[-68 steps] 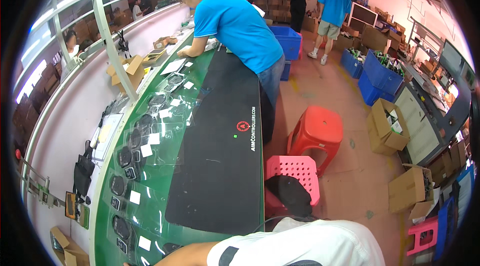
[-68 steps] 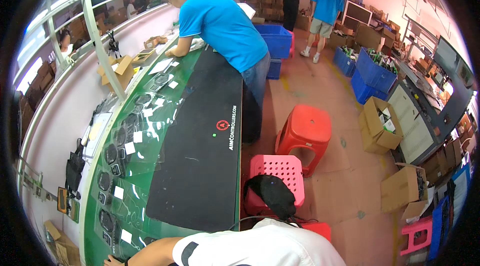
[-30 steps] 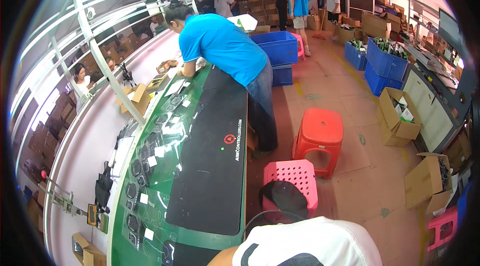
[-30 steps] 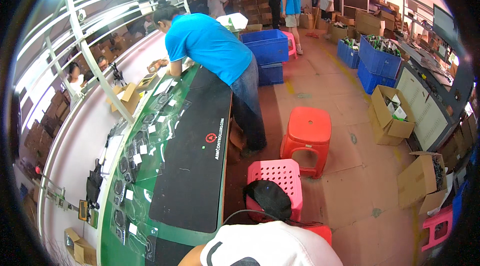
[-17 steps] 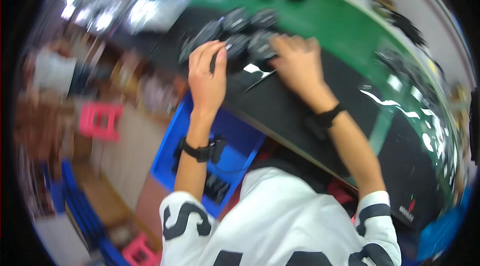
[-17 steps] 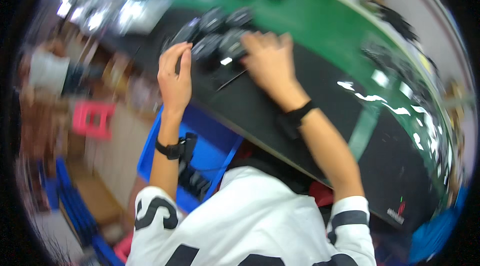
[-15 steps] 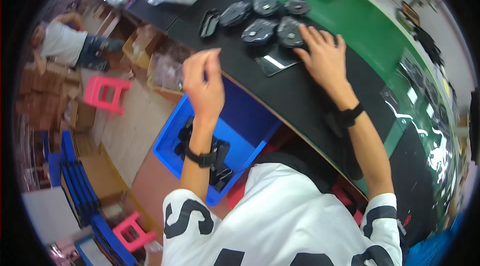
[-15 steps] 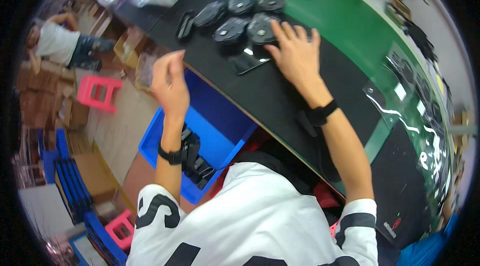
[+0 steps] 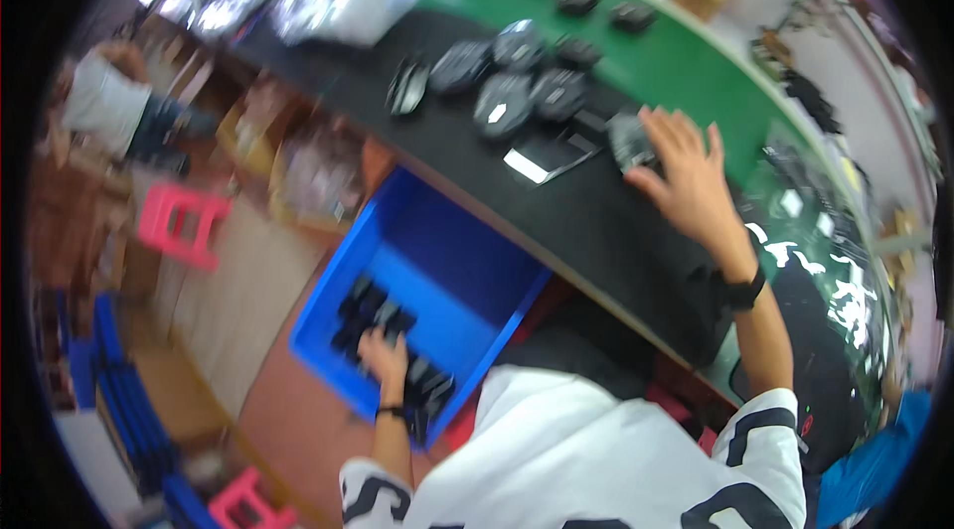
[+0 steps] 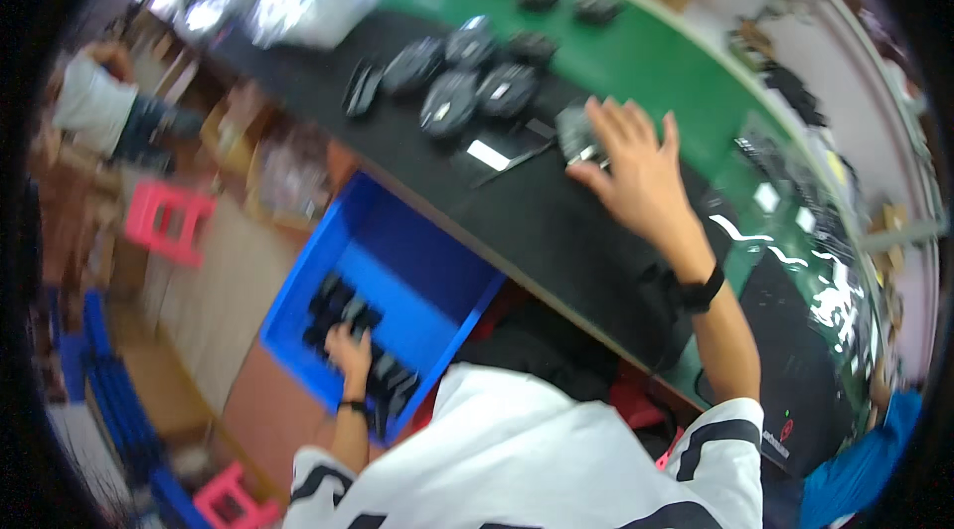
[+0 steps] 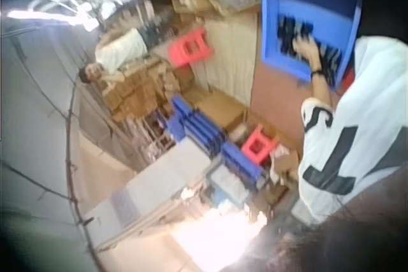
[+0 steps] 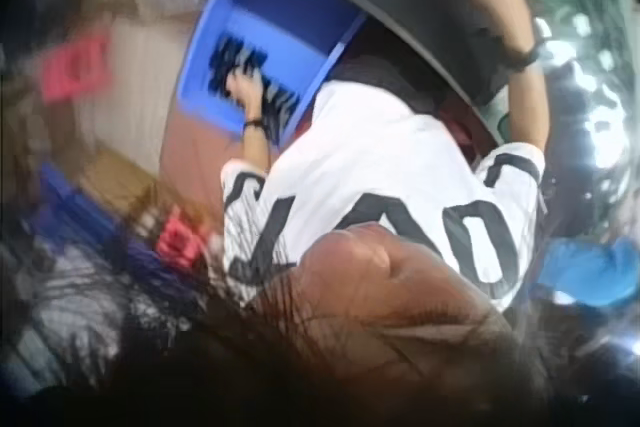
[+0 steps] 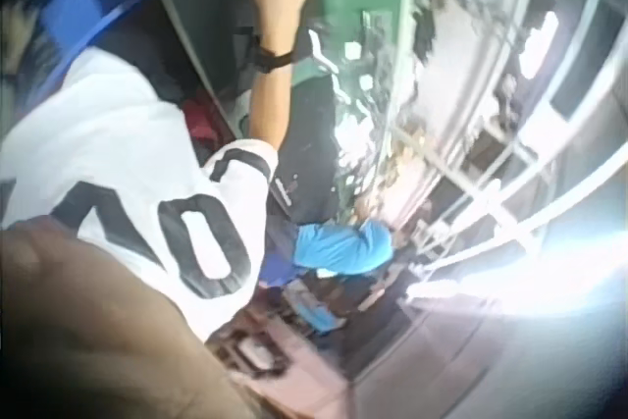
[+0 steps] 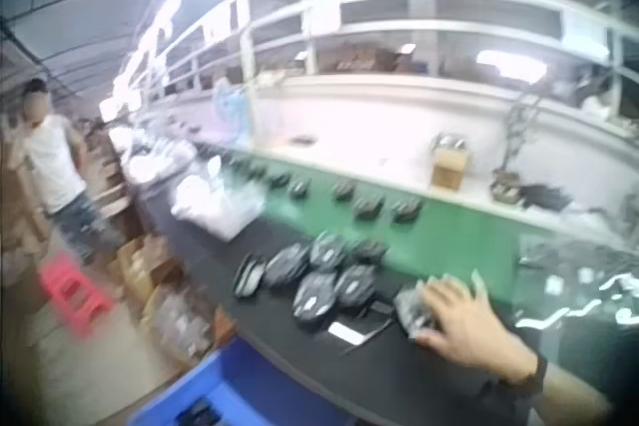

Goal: Assembling electronic components (possibly computer mice) by placing parts into plastic casings and organizing them on an assembly line.

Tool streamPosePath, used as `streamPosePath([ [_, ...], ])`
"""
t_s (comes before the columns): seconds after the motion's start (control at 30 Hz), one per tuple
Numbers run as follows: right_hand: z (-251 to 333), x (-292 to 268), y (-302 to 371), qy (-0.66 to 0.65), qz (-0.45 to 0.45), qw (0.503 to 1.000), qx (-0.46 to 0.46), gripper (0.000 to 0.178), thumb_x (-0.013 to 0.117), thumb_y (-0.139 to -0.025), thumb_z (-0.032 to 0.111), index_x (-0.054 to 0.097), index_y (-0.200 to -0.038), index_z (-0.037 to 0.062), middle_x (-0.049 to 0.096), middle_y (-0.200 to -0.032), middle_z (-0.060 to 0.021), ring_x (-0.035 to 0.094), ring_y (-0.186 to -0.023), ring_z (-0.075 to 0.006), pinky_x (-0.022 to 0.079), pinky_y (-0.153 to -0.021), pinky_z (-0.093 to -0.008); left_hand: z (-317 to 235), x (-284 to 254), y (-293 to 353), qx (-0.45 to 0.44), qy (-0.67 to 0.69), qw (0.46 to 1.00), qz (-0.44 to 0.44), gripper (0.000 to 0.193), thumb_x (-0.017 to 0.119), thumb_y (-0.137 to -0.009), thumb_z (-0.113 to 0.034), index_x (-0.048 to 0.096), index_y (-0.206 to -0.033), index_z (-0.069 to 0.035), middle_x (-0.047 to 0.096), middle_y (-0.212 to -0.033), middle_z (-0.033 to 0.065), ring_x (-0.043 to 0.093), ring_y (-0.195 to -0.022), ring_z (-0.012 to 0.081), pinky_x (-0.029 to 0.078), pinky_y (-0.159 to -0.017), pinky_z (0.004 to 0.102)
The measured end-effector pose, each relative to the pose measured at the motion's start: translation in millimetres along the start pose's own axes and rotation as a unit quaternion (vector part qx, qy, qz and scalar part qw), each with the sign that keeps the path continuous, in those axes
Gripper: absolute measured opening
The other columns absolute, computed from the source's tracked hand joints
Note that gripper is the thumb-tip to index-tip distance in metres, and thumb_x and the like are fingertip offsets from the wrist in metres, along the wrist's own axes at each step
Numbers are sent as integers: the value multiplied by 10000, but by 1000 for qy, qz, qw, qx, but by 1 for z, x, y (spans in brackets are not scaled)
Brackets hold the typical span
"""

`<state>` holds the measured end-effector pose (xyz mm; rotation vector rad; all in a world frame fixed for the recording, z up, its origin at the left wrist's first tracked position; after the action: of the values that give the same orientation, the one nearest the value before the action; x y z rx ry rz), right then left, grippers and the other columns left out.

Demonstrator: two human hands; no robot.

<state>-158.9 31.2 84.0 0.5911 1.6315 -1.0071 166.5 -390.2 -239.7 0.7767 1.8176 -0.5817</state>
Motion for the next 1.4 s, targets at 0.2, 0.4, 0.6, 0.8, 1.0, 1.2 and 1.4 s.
streamPosePath([
  [0.2,-64,-61,66,-21,98,986,133,673,592,-952,502,462,-1473,96,476,-1491,-163,359,-1439,-346,171,-1187,-601,-61,-21,-39,-61,80,993,-56,268,719,-871,-181,621,-1077,-41,541,-1184,148,473,-1177,346,383,-1017,482],
  [0.4,-91,-59,154,-2,182,930,319,762,642,-916,504,404,-1510,91,365,-1563,-198,271,-1486,-364,142,-1190,-609,-148,-117,-150,101,269,938,-196,276,700,-914,-139,591,-1108,24,573,-1087,179,545,-1077,335,433,-969,454],
  [0.6,-104,-53,201,-40,111,926,359,701,669,-918,347,401,-1506,77,352,-1573,-175,268,-1490,-329,86,-1219,-561,-262,-202,-373,6,666,743,-66,867,599,-941,-571,228,-1533,-57,286,-1538,224,335,-1408,355,339,-1122,525],
  [0.8,-111,-62,251,-56,28,899,434,589,634,-937,212,438,-1480,93,386,-1562,-115,294,-1482,-285,94,-1233,-504,-256,-200,-519,-196,775,595,83,1242,595,-748,-800,-38,-1612,-171,-38,-1681,103,49,-1512,458,122,-1090,779],
  [1.0,-110,-70,293,-44,-26,858,510,525,619,-947,190,476,-1441,82,432,-1519,-117,350,-1442,-291,128,-1233,-490,-320,-160,-520,-209,780,540,237,980,662,-830,-402,111,-1577,-86,80,-1633,250,98,-1510,440,150,-1158,679],
  [1.2,-111,-41,300,-78,-40,844,529,471,620,-943,188,522,-1388,68,444,-1509,-125,371,-1427,-309,145,-1230,-502,-275,-162,-592,-166,683,701,123,425,687,-869,-277,515,-1184,-49,451,-1160,163,578,-955,264,539,-725,370],
  [1.4,-111,-34,307,-86,-51,850,517,441,618,-935,175,545,-1352,51,444,-1504,-135,373,-1420,-328,150,-1226,-511,-337,-144,-578,-96,766,626,110,275,653,-919,-82,512,-1137,10,553,-1066,163,652,-868,286,593,-668,317],
])
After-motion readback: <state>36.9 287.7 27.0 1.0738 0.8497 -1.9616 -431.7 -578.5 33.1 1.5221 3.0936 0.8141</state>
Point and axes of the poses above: each hand's wrist, its own y-axis away from the middle knuckle, its own x-axis out of the palm, z = x × y, the point moved 5 cm from there along -y, towards the middle knuckle
